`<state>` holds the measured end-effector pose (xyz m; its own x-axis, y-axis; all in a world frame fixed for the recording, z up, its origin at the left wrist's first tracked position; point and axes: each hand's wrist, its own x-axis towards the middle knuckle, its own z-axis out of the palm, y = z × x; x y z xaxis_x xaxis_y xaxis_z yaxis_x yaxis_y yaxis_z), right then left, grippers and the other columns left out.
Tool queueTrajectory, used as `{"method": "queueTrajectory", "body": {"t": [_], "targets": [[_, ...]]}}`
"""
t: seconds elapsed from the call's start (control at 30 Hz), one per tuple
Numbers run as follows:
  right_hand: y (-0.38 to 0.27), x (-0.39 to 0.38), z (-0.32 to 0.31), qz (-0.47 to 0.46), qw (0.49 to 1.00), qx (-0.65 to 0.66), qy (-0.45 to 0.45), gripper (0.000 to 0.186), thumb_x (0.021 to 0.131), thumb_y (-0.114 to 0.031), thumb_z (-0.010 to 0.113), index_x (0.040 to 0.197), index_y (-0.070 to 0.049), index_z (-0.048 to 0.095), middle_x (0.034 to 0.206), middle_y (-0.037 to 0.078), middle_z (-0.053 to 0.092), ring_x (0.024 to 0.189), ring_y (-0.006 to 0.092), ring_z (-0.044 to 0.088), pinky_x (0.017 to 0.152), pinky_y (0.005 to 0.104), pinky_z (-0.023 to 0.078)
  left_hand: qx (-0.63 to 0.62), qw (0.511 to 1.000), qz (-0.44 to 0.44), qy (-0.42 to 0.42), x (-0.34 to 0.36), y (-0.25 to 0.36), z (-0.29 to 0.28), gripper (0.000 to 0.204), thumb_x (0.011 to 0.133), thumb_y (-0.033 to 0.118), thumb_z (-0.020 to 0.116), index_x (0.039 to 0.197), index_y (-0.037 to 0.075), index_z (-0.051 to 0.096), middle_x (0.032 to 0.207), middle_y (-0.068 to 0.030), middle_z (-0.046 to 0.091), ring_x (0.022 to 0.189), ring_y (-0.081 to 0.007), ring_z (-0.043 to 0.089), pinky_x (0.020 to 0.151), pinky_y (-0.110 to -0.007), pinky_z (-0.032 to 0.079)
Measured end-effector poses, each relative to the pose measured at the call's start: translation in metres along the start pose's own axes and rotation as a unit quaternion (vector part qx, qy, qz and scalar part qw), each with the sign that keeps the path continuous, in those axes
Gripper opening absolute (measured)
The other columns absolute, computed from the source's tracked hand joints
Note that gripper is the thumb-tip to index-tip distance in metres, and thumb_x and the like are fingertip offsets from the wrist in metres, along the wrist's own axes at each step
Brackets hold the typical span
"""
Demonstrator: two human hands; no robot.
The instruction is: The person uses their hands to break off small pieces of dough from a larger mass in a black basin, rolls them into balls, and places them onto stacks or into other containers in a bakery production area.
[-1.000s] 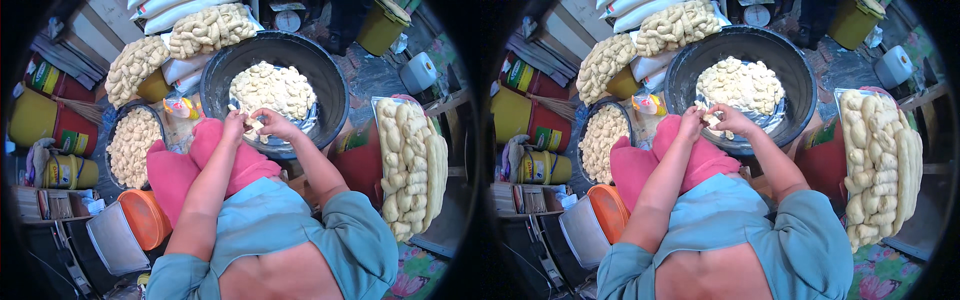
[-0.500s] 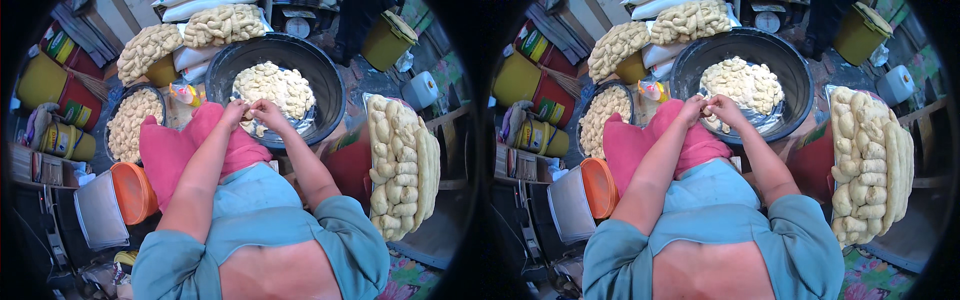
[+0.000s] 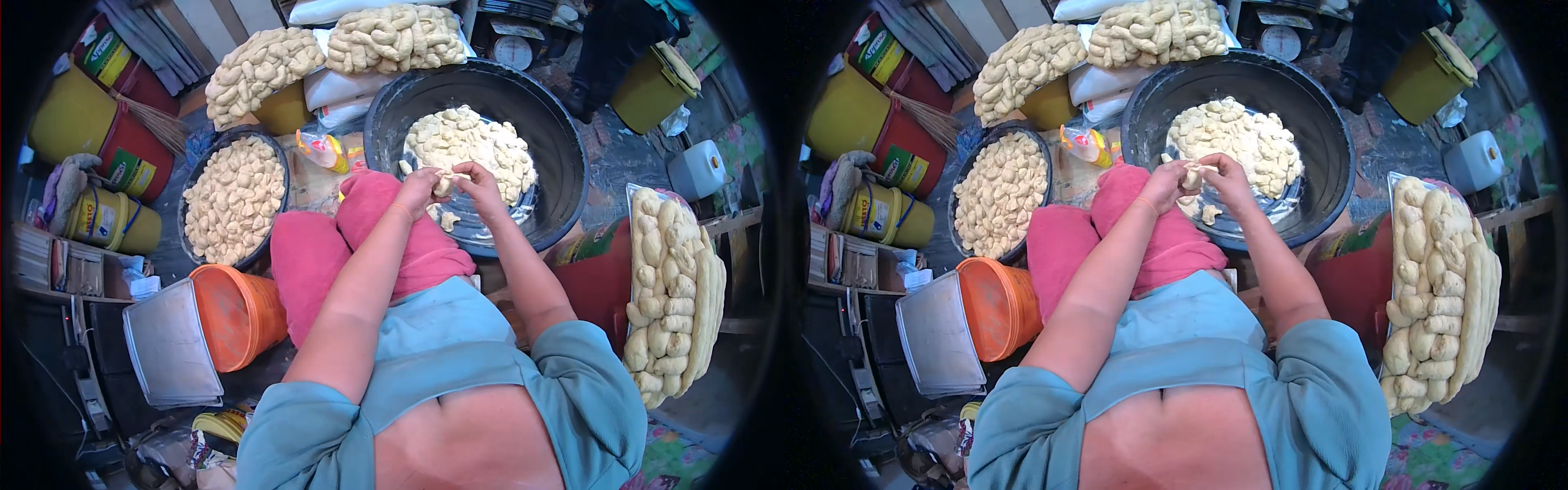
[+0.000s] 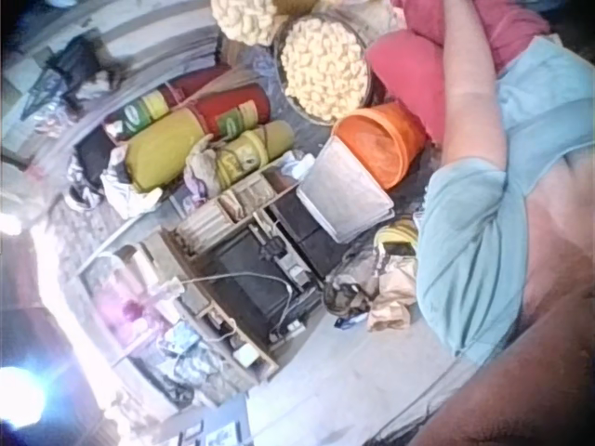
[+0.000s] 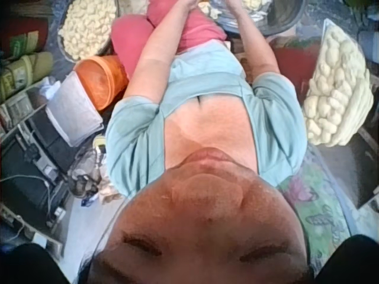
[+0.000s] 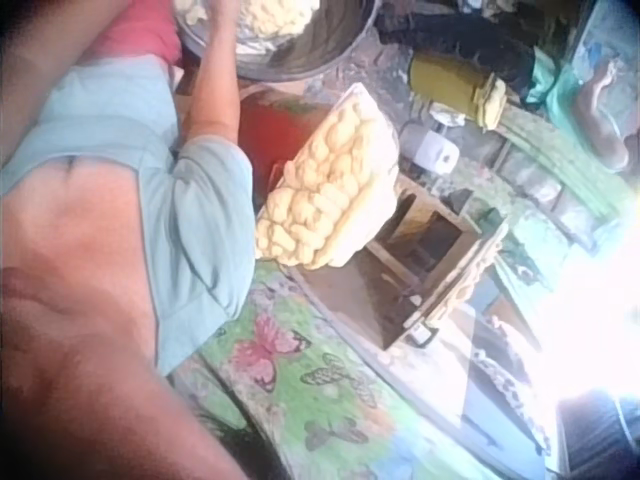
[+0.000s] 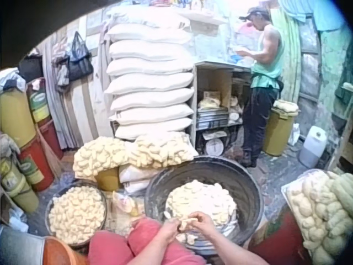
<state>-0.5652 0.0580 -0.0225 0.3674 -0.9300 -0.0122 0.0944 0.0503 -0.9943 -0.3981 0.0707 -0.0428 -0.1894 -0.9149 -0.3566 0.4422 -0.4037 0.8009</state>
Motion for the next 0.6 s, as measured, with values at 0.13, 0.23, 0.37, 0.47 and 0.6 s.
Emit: {"method": "queueTrajectory", "body": {"t": [0.13, 0.23, 0.37, 0.47, 0.6], "targets": [[-0.01, -0.001, 0.002, 0.039, 0.996, 0.016, -0.083, 0.02, 0.082, -0.007, 0.064, 0.101, -0.006, 0.056, 0.088, 0.0, 0.059, 0.076, 0.0053, 0.051, 0.067, 0.0215, 0.042, -0.006, 1.0, 0.002, 0.022, 0.003, 0.002, -0.005, 0.018, 0.093, 0.014, 0.048, 0.107, 0.002, 0.05, 0.097, -0.0094, 0.058, 0.086, -0.0231, 0.061, 0.075, -0.043, 0.055], [-0.013, 0.002, 0.018, 0.068, 0.993, -0.009, -0.094, 0.023, 0.081, -0.007, 0.067, 0.1, -0.007, 0.055, 0.085, -0.001, 0.057, 0.068, 0.0049, 0.049, 0.059, 0.0209, 0.041, -0.019, 1.0, 0.001, 0.017, 0.006, 0.003, -0.017, 0.017, 0.094, 0.016, 0.049, 0.106, 0.004, 0.051, 0.096, -0.0088, 0.058, 0.084, -0.0213, 0.061, 0.074, -0.04, 0.055], [0.006, 0.011, 0.021, -0.02, 0.992, -0.127, 0.007, 0.022, 0.078, -0.006, 0.069, 0.096, -0.006, 0.057, 0.078, 0.0, 0.057, 0.065, 0.0061, 0.051, 0.056, 0.0228, 0.043, -0.042, 0.999, -0.008, 0.011, 0.001, 0.007, -0.008, 0.017, 0.094, 0.016, 0.049, 0.105, 0.004, 0.05, 0.096, -0.0086, 0.058, 0.083, -0.0211, 0.062, 0.074, -0.04, 0.055], [0.015, 0.01, 0.028, -0.107, 0.96, -0.245, 0.085, 0.021, 0.078, -0.008, 0.07, 0.095, -0.002, 0.058, 0.076, 0.003, 0.059, 0.069, 0.0091, 0.056, 0.061, 0.026, 0.047, -0.073, 0.997, 0.006, 0.014, -0.004, 0.009, -0.007, 0.016, 0.094, 0.015, 0.05, 0.105, 0.004, 0.05, 0.095, -0.008, 0.058, 0.084, -0.021, 0.062, 0.075, -0.04, 0.056], [0.01, -0.002, 0.025, -0.136, 0.934, -0.327, 0.052, 0.033, 0.078, -0.011, 0.071, 0.108, -0.004, 0.06, 0.089, 0.009, 0.064, 0.078, 0.0186, 0.06, 0.072, 0.03, 0.049, -0.042, 0.999, 0.008, 0.018, -0.007, 0.01, -0.006, 0.015, 0.093, 0.013, 0.048, 0.105, 0.004, 0.05, 0.096, -0.0083, 0.057, 0.084, -0.0218, 0.062, 0.074, -0.038, 0.056]]}}
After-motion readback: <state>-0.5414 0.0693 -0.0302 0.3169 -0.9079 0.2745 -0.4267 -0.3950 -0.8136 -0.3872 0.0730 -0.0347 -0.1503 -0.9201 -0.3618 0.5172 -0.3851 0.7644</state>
